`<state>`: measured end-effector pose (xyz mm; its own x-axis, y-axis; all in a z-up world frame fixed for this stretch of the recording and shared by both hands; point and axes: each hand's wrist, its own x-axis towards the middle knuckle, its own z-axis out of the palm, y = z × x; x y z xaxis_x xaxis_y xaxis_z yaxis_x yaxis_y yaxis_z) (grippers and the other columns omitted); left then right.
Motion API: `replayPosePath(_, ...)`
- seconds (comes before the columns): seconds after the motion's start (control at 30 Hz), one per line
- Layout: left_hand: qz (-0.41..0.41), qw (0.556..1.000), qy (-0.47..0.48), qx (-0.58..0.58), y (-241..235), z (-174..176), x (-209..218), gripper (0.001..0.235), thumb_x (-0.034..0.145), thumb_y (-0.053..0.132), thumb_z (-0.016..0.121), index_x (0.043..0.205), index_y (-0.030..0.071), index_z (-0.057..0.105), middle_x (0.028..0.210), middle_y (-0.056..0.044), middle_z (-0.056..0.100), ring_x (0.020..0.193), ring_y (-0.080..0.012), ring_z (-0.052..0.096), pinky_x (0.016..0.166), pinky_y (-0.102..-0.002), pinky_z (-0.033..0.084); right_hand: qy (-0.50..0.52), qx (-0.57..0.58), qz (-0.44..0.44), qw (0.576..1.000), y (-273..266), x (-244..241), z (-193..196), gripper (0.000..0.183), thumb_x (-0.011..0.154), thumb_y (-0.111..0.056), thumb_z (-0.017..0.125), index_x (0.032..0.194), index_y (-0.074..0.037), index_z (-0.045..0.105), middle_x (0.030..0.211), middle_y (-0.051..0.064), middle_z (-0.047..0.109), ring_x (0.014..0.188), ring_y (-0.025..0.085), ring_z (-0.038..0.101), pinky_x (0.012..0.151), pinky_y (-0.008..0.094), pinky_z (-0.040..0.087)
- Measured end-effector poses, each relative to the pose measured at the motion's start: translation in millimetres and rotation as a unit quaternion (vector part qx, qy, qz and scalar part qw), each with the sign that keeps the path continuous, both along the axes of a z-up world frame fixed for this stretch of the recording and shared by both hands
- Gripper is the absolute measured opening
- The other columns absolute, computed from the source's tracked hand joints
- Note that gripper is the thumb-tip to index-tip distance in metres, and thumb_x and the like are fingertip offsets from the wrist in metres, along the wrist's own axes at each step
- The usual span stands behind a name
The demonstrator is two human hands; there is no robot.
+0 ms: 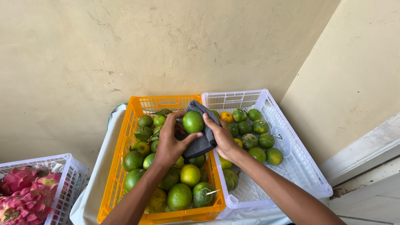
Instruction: The person wipes green citrus fruits with a gray cloth, handling them one at a time from a yellow crate and placing them into a white crate. The person repeats this process for several fruits throughout the clip.
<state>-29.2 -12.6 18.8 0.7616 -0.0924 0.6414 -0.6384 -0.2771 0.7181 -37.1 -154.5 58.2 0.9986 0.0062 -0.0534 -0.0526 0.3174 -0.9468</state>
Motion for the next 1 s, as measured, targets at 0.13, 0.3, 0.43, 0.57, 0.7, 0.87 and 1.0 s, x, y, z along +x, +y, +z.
replayPosePath(0.13,0.013,0.999,0.036,-0.012,0,-12,3,0.063,0.084,0.026,0.075,0.130,-0.007,0.047,0.083,-0.020,0.062,0.071,-0.0318,0.066,0.070,-0.047,0.054,-0.109,-0.078,0.006,0.991,-4,3,1,0.038,0.087,-0.029,0.069,0.116,-0.005,0.069,0.097,0.009,0.066,0.091,0.016,0.062,0.074,0.030,0.053)
replayPosePath(0.3,-0.070,0.991,0.055,-0.105,-4,-11,4,0.056,0.093,0.015,0.062,0.137,-0.010,0.038,0.105,-0.028,0.060,0.097,-0.0409,0.066,0.087,-0.053,0.055,-0.361,-0.173,0.081,0.913,-16,11,-16,0.041,0.096,-0.012,0.054,0.137,-0.015,0.054,0.146,0.013,0.047,0.135,0.029,0.040,0.108,0.046,0.034)
replayPosePath(0.43,-0.064,0.994,0.037,-0.081,1,-11,1,0.069,0.085,0.008,0.068,0.139,-0.013,0.031,0.110,-0.032,0.058,0.103,-0.0453,0.062,0.091,-0.056,0.052,-0.369,-0.168,0.085,0.910,-17,14,-17,0.041,0.095,-0.011,0.056,0.136,-0.014,0.055,0.144,0.013,0.049,0.132,0.027,0.043,0.107,0.046,0.036)
replayPosePath(0.57,-0.036,0.999,0.005,-0.004,3,-13,2,0.069,0.083,0.006,0.069,0.142,-0.004,0.035,0.118,-0.027,0.057,0.096,-0.0424,0.064,0.094,-0.066,0.040,-0.170,-0.077,0.068,0.980,-12,9,-10,0.038,0.089,-0.026,0.064,0.124,-0.011,0.062,0.115,0.010,0.057,0.103,0.020,0.057,0.084,0.039,0.053)
replayPosePath(0.7,-0.058,0.998,-0.023,0.032,0,1,-4,0.063,0.080,0.004,0.069,0.139,0.005,0.044,0.137,-0.019,0.051,0.119,-0.0446,0.052,0.105,-0.066,0.031,0.034,0.025,0.013,0.999,-8,5,1,0.052,0.078,-0.037,0.078,0.107,0.003,0.060,0.092,0.011,0.052,0.087,0.023,0.060,0.070,0.039,0.054)
replayPosePath(0.87,-0.067,0.997,0.029,0.019,1,-18,2,0.080,0.075,0.023,0.080,0.139,0.001,0.038,0.134,-0.021,0.037,0.122,-0.0472,0.045,0.107,-0.063,0.032,0.021,-0.011,0.017,1.000,-4,10,-6,0.042,0.078,-0.035,0.079,0.096,0.001,0.066,0.085,0.009,0.056,0.080,0.022,0.063,0.062,0.033,0.056)
replayPosePath(1.0,0.002,0.999,0.053,0.007,5,-19,9,0.071,0.075,0.031,0.083,0.129,0.001,0.047,0.113,-0.018,0.040,0.105,-0.0432,0.056,0.090,-0.056,0.048,-0.071,-0.059,0.021,0.996,-1,13,-18,0.026,0.082,-0.026,0.077,0.094,-0.003,0.073,0.078,0.007,0.065,0.076,0.014,0.064,0.064,0.027,0.055)
